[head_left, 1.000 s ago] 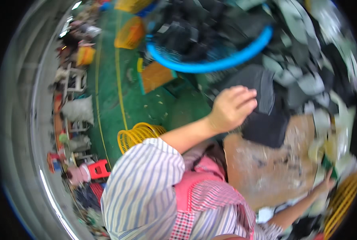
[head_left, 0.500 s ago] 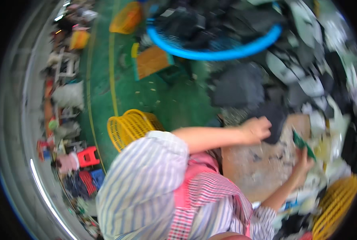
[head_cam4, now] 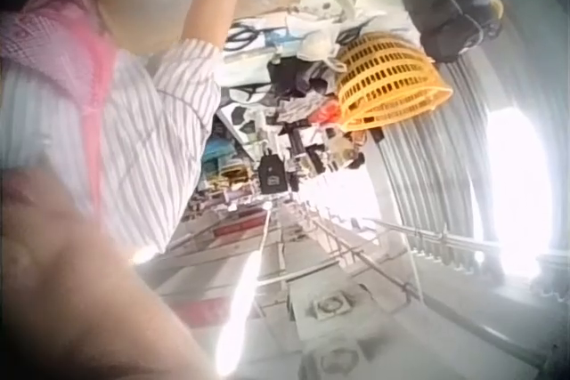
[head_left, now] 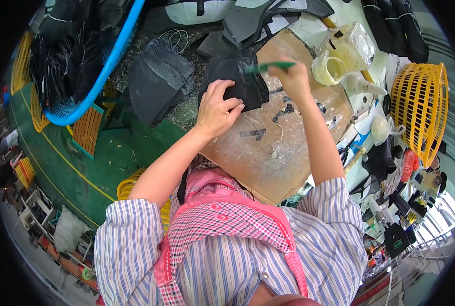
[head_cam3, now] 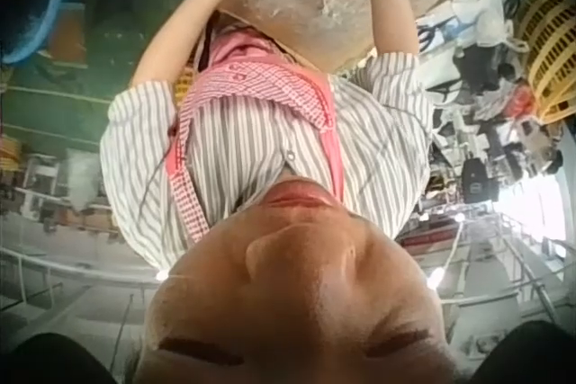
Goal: The recorder is applying glue to black shoe components using a spreader tool at a workbench in a factory setting.
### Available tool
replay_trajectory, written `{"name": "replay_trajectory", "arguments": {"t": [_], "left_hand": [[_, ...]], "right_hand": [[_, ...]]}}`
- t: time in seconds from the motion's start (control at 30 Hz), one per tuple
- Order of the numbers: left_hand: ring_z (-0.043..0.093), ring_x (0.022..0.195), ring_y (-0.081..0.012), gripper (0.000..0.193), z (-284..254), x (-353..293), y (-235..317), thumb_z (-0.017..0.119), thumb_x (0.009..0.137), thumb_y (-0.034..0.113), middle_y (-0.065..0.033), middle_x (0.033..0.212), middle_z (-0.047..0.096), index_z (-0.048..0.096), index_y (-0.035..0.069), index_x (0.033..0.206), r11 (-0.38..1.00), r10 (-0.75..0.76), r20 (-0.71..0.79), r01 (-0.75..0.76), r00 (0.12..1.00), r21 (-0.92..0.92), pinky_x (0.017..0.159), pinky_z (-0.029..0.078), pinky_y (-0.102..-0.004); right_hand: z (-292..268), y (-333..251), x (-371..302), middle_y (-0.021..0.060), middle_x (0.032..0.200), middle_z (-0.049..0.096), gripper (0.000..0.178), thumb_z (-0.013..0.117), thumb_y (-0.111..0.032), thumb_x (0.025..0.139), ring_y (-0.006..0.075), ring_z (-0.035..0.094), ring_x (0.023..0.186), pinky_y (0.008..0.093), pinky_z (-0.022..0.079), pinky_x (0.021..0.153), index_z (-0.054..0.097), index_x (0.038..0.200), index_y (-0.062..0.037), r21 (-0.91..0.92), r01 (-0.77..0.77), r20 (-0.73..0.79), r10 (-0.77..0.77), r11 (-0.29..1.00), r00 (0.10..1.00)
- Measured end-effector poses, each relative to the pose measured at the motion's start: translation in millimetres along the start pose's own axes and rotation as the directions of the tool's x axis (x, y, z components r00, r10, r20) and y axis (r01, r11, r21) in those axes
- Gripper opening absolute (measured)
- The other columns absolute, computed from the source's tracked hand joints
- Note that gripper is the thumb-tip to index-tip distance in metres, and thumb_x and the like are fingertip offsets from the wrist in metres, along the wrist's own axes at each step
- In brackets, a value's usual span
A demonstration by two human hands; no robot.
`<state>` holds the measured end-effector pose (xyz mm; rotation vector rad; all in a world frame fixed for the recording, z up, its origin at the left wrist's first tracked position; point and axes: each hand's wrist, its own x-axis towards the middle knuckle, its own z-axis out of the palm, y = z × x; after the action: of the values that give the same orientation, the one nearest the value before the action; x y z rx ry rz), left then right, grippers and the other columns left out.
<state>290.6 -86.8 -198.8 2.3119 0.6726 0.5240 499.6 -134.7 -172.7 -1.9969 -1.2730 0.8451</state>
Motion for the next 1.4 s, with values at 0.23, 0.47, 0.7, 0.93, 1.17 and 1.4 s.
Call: {"name": "replay_trajectory", "arguments": {"t": [0.23, 0.47, 0.7, 0.93, 1.17, 1.4], "left_hand": [[0.041, 0.104, -0.0319, 0.017, 3.8, -1.3, 6.1, 0.065, 0.059, 0.015, -0.0148, 0.107, 0.047, 0.060, 0.008, 0.074, 0.993, 0.074, -0.042, -0.070, 0.996, 0.094, 0.078, 0.037, -0.0387], [0.039, 0.106, -0.0314, 0.027, 9.9, -7.8, 0.2, 0.069, 0.056, 0.017, -0.0129, 0.112, 0.045, 0.059, 0.011, 0.080, 0.977, 0.089, 0.022, -0.092, 0.996, 0.195, 0.079, 0.037, -0.0393], [0.041, 0.104, -0.0304, 0.026, 3.7, -4.6, 1.3, 0.072, 0.054, 0.017, -0.0105, 0.109, 0.047, 0.062, 0.012, 0.078, 0.995, 0.051, 0.004, -0.051, 0.999, 0.087, 0.080, 0.037, -0.0374], [0.040, 0.104, -0.0322, 0.027, 5.4, -1.3, 4.6, 0.070, 0.057, 0.013, -0.0130, 0.112, 0.046, 0.063, 0.008, 0.083, 0.995, 0.070, 0.018, -0.071, 0.997, 0.076, 0.086, 0.035, -0.0385], [0.042, 0.101, -0.0270, 0.013, 7.8, 2.6, 4.3, 0.066, 0.063, 0.018, -0.0081, 0.103, 0.051, 0.064, 0.008, 0.071, 0.995, -0.096, -0.045, 0.096, 0.994, -0.013, 0.083, 0.036, -0.0358], [0.053, 0.078, -0.0119, 0.012, -1.9, 36.8, 3.8, 0.059, 0.070, 0.007, -0.0074, 0.091, 0.060, 0.061, -0.004, 0.070, 0.392, -0.698, 0.222, 0.623, 0.681, -0.677, 0.075, 0.037, -0.0236]], "right_hand": [[-14.3, 6.4, -10.7, 0.0045, 0.059, 0.058, 0.010, 0.060, -0.010, 0.072, 0.0095, 0.053, 0.052, 0.0228, 0.042, 0.048, 0.061, 0.075, -0.0005, 0.356, -0.052, -0.113, 0.098, 0.933, 0.989], [-7.3, 16.5, -12.2, 0.0060, 0.060, 0.058, 0.010, 0.060, -0.010, 0.072, 0.0108, 0.055, 0.052, 0.0234, 0.043, 0.048, 0.061, 0.074, -0.0002, 0.291, -0.199, 0.117, 0.172, 0.936, 0.978], [-33.0, 9.8, -23.9, 0.0090, 0.071, 0.060, 0.017, 0.061, -0.010, 0.073, 0.0129, 0.057, 0.055, 0.0225, 0.047, 0.049, 0.057, 0.082, 0.0036, 0.485, -0.127, -0.102, 0.200, 0.865, 0.974], [9.0, 6.9, 21.6, 0.0058, 0.058, 0.058, 0.015, 0.060, -0.014, 0.072, 0.0130, 0.057, 0.050, 0.0262, 0.043, 0.048, 0.057, 0.073, 0.0009, 0.254, -0.001, -0.075, 0.021, 0.967, 0.997], [-35.0, 37.6, -78.1, 0.0045, 0.058, 0.057, 0.015, 0.060, -0.014, 0.074, 0.0114, 0.053, 0.048, 0.0236, 0.042, 0.046, 0.058, 0.072, 0.0003, 0.345, -0.378, 0.154, 0.345, 0.859, 0.926], [-82.5, 87.6, -44.4, 0.0014, 0.060, 0.057, 0.016, 0.061, -0.014, 0.074, 0.0098, 0.050, 0.052, 0.0230, 0.037, 0.048, 0.059, 0.070, 0.0012, -0.239, -0.044, -0.682, -0.135, 0.970, 0.719]]}}
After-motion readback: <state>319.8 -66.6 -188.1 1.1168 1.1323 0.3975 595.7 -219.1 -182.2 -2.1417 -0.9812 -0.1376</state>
